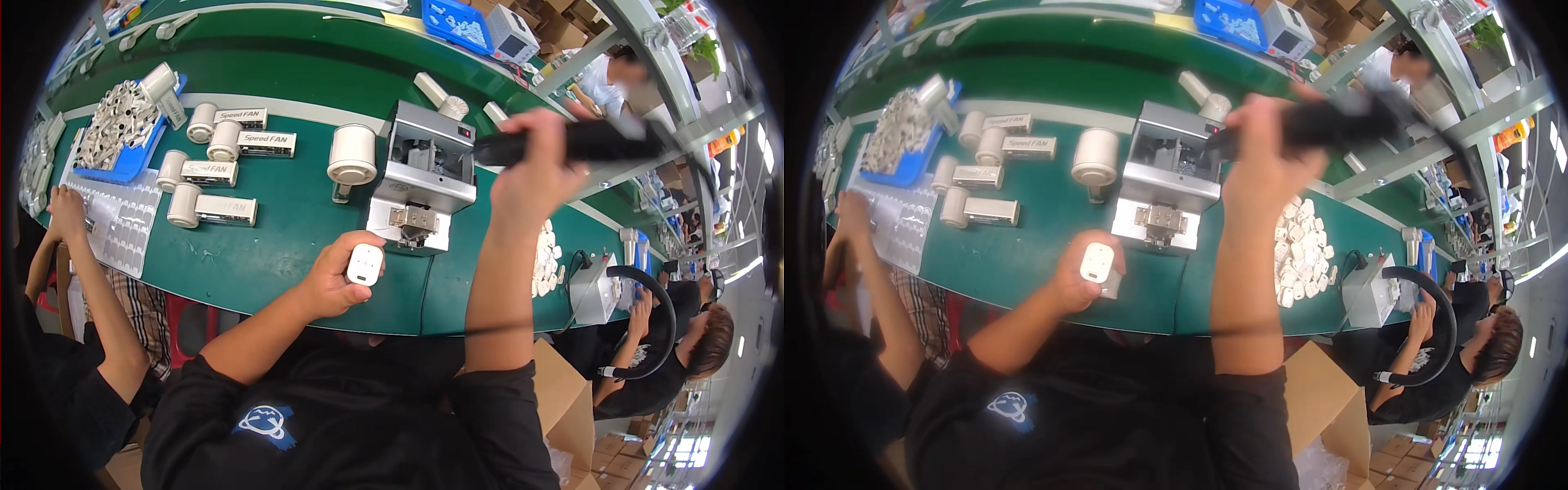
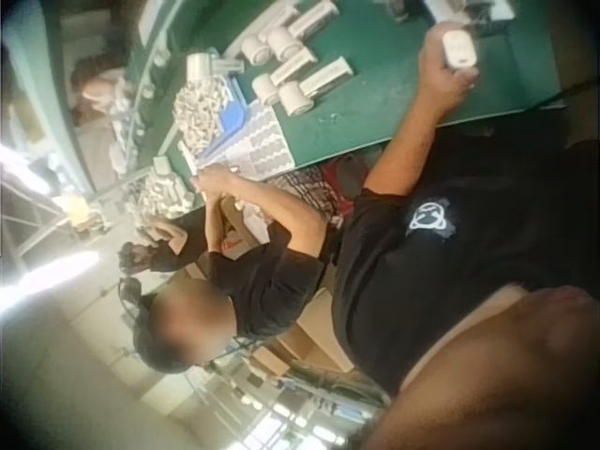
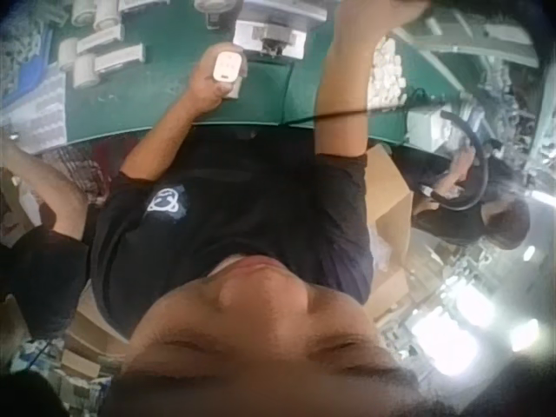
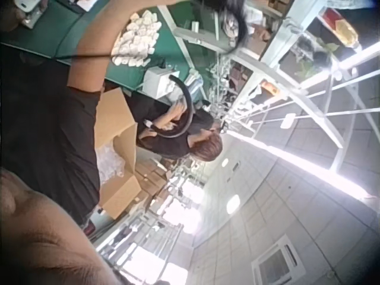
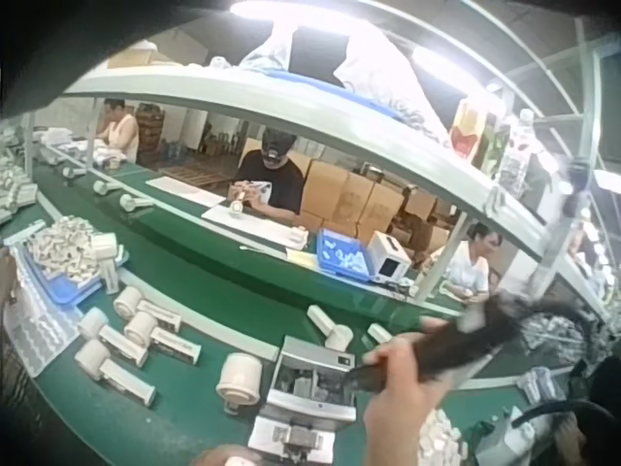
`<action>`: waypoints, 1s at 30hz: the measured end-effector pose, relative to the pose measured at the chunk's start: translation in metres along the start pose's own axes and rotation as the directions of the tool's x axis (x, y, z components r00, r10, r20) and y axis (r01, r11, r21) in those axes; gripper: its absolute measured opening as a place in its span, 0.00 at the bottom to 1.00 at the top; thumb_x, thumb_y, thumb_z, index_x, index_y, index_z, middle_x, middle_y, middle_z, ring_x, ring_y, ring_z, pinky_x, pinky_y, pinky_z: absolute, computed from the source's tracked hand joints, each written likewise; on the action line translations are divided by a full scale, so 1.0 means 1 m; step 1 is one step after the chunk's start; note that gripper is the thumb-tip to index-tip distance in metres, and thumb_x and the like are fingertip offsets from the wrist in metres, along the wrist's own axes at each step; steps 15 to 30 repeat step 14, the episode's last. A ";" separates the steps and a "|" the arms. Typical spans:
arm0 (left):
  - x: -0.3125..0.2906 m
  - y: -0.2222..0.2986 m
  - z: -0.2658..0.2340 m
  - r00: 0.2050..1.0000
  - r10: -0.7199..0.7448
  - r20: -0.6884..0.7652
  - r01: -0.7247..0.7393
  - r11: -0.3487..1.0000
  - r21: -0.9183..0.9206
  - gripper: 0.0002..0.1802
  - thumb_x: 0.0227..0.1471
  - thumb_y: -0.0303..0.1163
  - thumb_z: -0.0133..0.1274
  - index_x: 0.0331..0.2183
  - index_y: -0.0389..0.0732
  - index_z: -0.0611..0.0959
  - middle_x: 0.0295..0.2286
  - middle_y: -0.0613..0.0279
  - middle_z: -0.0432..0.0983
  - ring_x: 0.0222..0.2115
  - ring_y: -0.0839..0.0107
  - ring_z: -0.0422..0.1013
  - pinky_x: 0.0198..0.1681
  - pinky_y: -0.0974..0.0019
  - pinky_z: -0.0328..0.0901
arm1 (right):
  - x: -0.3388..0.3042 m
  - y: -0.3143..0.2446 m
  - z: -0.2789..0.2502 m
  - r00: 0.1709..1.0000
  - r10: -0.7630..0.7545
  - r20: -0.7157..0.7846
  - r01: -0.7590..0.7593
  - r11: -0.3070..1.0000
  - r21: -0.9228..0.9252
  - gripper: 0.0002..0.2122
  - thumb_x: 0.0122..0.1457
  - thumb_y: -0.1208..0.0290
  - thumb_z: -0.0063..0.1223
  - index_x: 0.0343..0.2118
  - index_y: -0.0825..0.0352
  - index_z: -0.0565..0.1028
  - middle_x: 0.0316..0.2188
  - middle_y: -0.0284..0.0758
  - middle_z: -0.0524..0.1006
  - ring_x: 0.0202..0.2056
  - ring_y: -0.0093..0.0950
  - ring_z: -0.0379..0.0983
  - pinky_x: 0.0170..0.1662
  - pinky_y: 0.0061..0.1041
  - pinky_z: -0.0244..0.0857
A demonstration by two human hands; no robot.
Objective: Assembling small portable hand fans by attaching plastic components and using an electric screwdriver to fasten screws.
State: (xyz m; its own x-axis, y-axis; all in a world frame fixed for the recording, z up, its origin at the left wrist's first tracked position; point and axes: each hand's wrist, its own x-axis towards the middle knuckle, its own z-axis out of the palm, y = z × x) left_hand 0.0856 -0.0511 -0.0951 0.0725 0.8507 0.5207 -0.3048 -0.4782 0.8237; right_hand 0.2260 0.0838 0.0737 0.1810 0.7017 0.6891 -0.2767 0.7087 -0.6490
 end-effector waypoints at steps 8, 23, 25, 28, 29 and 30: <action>-0.002 -0.001 -0.001 0.999 0.030 -0.033 -0.031 0.999 -0.017 0.37 0.45 0.56 0.54 0.47 0.38 0.65 0.28 0.60 0.70 0.28 0.73 0.67 0.31 0.70 0.63 | -0.012 -0.021 -0.017 0.998 -0.031 0.059 0.030 0.999 0.015 0.18 0.55 0.74 0.47 0.47 0.71 0.60 0.21 0.36 0.69 0.21 0.27 0.67 0.26 0.26 0.65; 0.001 -0.001 -0.002 1.000 -0.003 0.003 0.003 1.000 -0.025 0.38 0.45 0.56 0.55 0.48 0.39 0.65 0.28 0.59 0.70 0.28 0.73 0.67 0.31 0.70 0.63 | -0.005 -0.010 -0.018 0.985 -0.171 -0.006 0.171 0.984 0.049 0.27 0.50 0.65 0.57 0.49 0.73 0.58 0.22 0.39 0.71 0.21 0.29 0.69 0.30 0.26 0.68; 0.001 -0.001 -0.002 1.000 -0.003 0.003 0.003 1.000 -0.025 0.38 0.45 0.56 0.55 0.48 0.39 0.65 0.28 0.59 0.70 0.28 0.73 0.67 0.31 0.70 0.63 | -0.005 -0.010 -0.018 0.985 -0.171 -0.006 0.171 0.984 0.049 0.27 0.50 0.65 0.57 0.49 0.73 0.58 0.22 0.39 0.71 0.21 0.29 0.69 0.30 0.26 0.68; 0.001 -0.001 -0.002 1.000 -0.003 0.003 0.003 1.000 -0.025 0.38 0.45 0.56 0.55 0.48 0.39 0.65 0.28 0.59 0.70 0.28 0.73 0.67 0.31 0.70 0.63 | -0.005 -0.010 -0.018 0.985 -0.171 -0.006 0.171 0.984 0.049 0.27 0.50 0.65 0.57 0.49 0.73 0.58 0.22 0.39 0.71 0.21 0.29 0.69 0.30 0.26 0.68; 0.001 -0.001 -0.002 1.000 -0.003 0.003 0.003 1.000 -0.025 0.38 0.45 0.56 0.55 0.48 0.39 0.65 0.28 0.59 0.70 0.28 0.73 0.67 0.31 0.70 0.63 | -0.005 -0.010 -0.018 0.985 -0.171 -0.006 0.171 0.984 0.049 0.27 0.50 0.65 0.57 0.49 0.73 0.58 0.22 0.39 0.71 0.21 0.29 0.69 0.30 0.26 0.68; 0.001 -0.001 -0.002 1.000 -0.003 0.003 0.003 1.000 -0.025 0.38 0.45 0.56 0.55 0.48 0.39 0.65 0.28 0.59 0.70 0.28 0.73 0.67 0.31 0.70 0.63 | -0.005 -0.010 -0.018 0.985 -0.171 -0.006 0.171 0.984 0.049 0.27 0.50 0.65 0.57 0.49 0.73 0.58 0.22 0.39 0.71 0.21 0.29 0.69 0.30 0.26 0.68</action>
